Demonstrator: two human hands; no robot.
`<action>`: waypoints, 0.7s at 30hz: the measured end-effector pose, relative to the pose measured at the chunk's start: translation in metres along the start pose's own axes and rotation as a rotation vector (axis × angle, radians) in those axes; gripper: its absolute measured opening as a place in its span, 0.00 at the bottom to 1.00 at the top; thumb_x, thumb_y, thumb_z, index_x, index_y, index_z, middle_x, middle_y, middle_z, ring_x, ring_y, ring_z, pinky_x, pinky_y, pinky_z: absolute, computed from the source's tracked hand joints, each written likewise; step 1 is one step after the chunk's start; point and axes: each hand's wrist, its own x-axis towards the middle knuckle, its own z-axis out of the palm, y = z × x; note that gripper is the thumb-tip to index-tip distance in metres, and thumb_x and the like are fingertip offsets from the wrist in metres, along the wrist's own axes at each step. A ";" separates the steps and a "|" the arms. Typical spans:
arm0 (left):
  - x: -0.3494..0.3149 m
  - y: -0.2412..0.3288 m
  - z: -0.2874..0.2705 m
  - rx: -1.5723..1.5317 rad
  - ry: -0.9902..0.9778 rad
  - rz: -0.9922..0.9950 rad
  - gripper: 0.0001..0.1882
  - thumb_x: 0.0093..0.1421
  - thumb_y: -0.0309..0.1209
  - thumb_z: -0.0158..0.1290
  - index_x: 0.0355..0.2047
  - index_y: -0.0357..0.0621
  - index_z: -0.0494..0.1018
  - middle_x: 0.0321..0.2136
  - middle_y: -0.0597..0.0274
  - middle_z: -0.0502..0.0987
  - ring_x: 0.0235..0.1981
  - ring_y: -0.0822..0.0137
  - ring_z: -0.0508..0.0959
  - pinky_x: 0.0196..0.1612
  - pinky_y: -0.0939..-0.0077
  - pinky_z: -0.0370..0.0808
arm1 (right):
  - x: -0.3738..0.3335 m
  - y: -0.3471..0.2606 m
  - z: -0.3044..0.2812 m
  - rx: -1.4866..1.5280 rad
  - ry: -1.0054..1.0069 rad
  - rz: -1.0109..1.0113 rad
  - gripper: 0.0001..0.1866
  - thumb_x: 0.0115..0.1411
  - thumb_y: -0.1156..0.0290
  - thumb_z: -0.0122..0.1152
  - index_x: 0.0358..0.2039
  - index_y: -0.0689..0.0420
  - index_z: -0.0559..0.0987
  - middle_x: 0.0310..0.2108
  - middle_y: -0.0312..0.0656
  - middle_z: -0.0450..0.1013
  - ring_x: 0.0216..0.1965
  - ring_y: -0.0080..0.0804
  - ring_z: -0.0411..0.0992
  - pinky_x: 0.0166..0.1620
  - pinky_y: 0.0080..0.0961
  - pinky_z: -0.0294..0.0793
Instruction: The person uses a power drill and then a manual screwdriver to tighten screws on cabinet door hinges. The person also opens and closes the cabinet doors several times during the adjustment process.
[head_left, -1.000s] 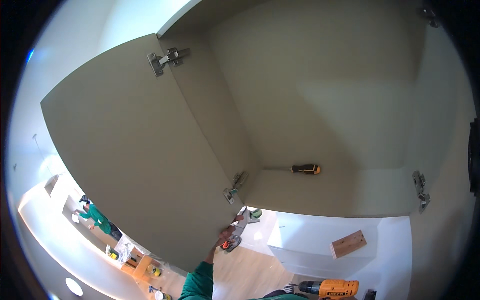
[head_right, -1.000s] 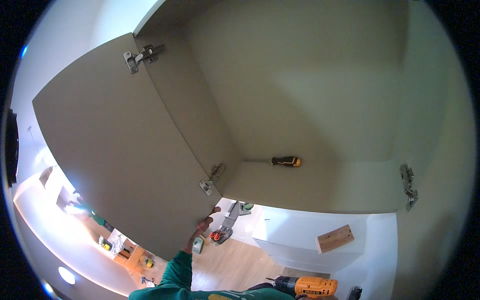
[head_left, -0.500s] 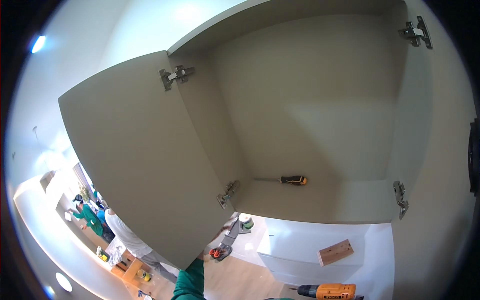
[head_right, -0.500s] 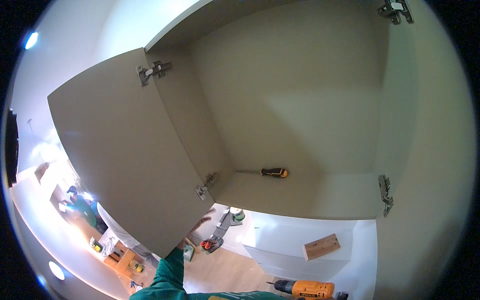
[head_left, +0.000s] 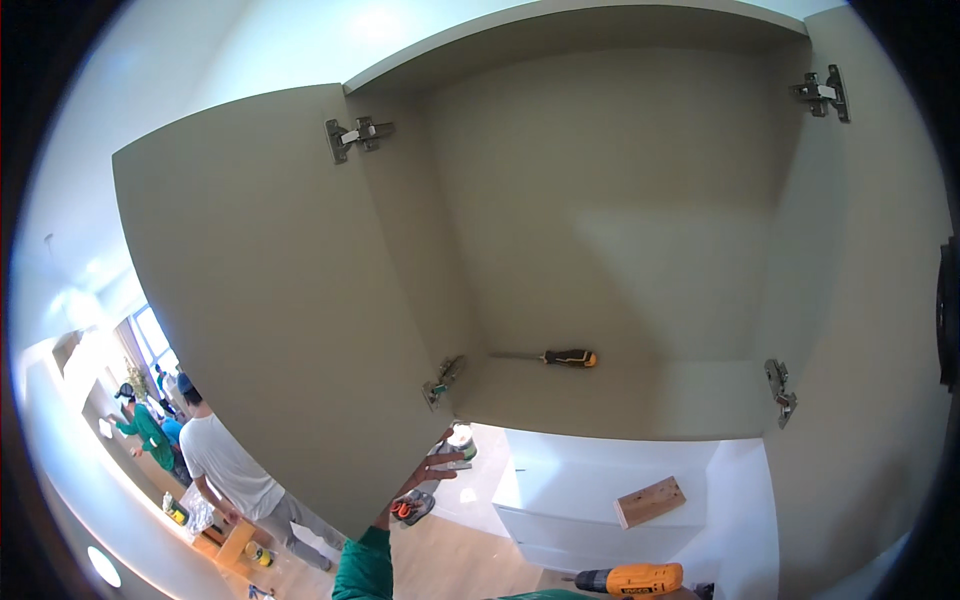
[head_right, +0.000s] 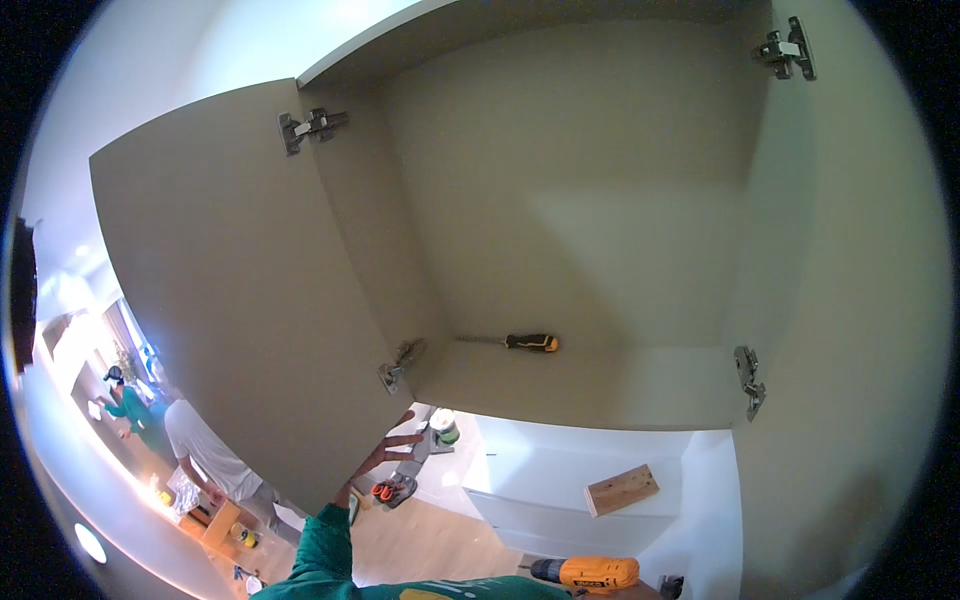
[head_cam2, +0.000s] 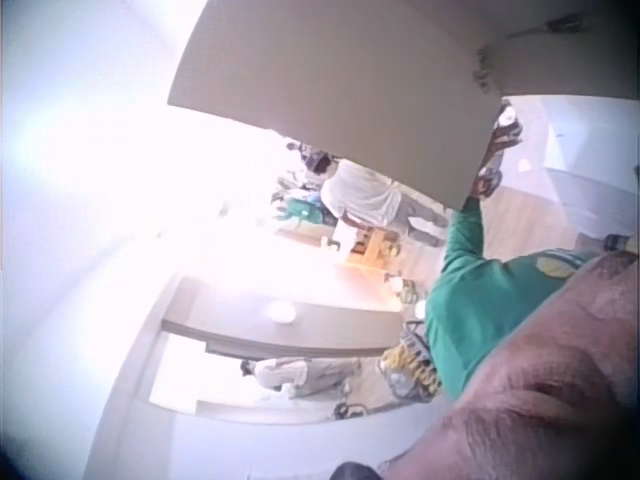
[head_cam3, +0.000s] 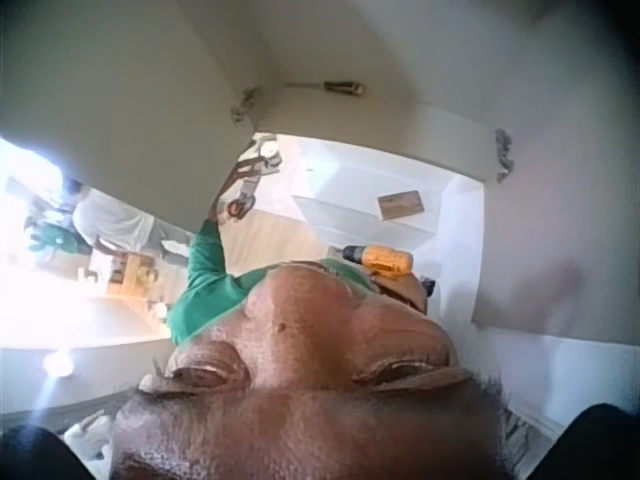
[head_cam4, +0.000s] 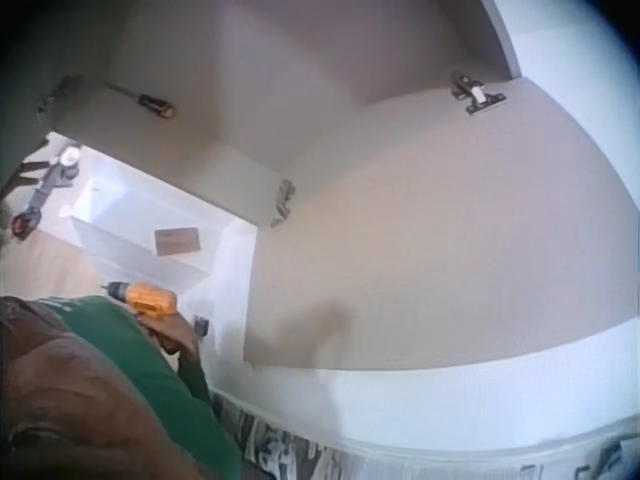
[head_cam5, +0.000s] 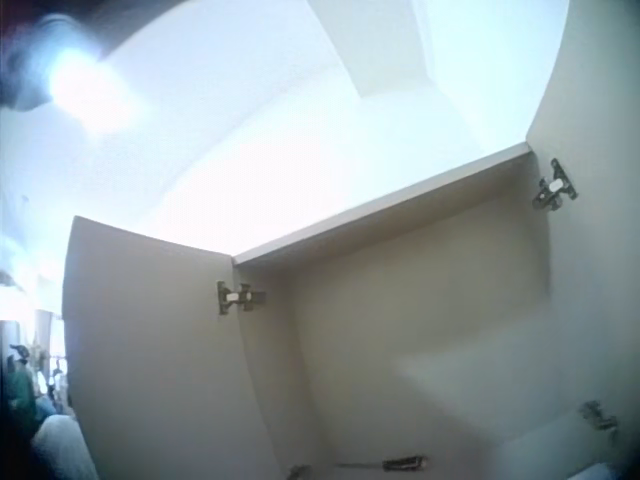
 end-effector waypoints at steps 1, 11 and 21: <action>-0.002 -0.005 -0.002 -0.022 -0.001 0.012 0.24 0.72 0.35 0.49 0.65 0.42 0.66 0.63 0.51 0.70 0.62 0.47 0.67 0.57 0.51 0.74 | -0.002 0.001 -0.001 -0.013 0.011 -0.004 0.20 0.60 0.63 0.73 0.48 0.60 0.80 0.37 0.39 0.80 0.36 0.30 0.78 0.42 0.32 0.79; -0.016 -0.021 -0.001 -0.237 0.029 0.005 0.22 0.72 0.34 0.50 0.63 0.41 0.67 0.61 0.49 0.72 0.59 0.49 0.72 0.53 0.54 0.79 | -0.040 0.009 -0.002 0.014 0.089 -0.086 0.22 0.60 0.62 0.73 0.50 0.61 0.80 0.37 0.39 0.79 0.36 0.31 0.77 0.42 0.32 0.78; -0.006 -0.088 0.095 -0.582 0.301 0.004 0.25 0.72 0.45 0.49 0.62 0.42 0.69 0.48 0.56 0.79 0.42 0.60 0.81 0.40 0.68 0.82 | -0.098 0.023 0.019 -0.367 0.228 -0.634 0.25 0.59 0.62 0.74 0.52 0.62 0.79 0.38 0.41 0.80 0.38 0.34 0.78 0.43 0.32 0.78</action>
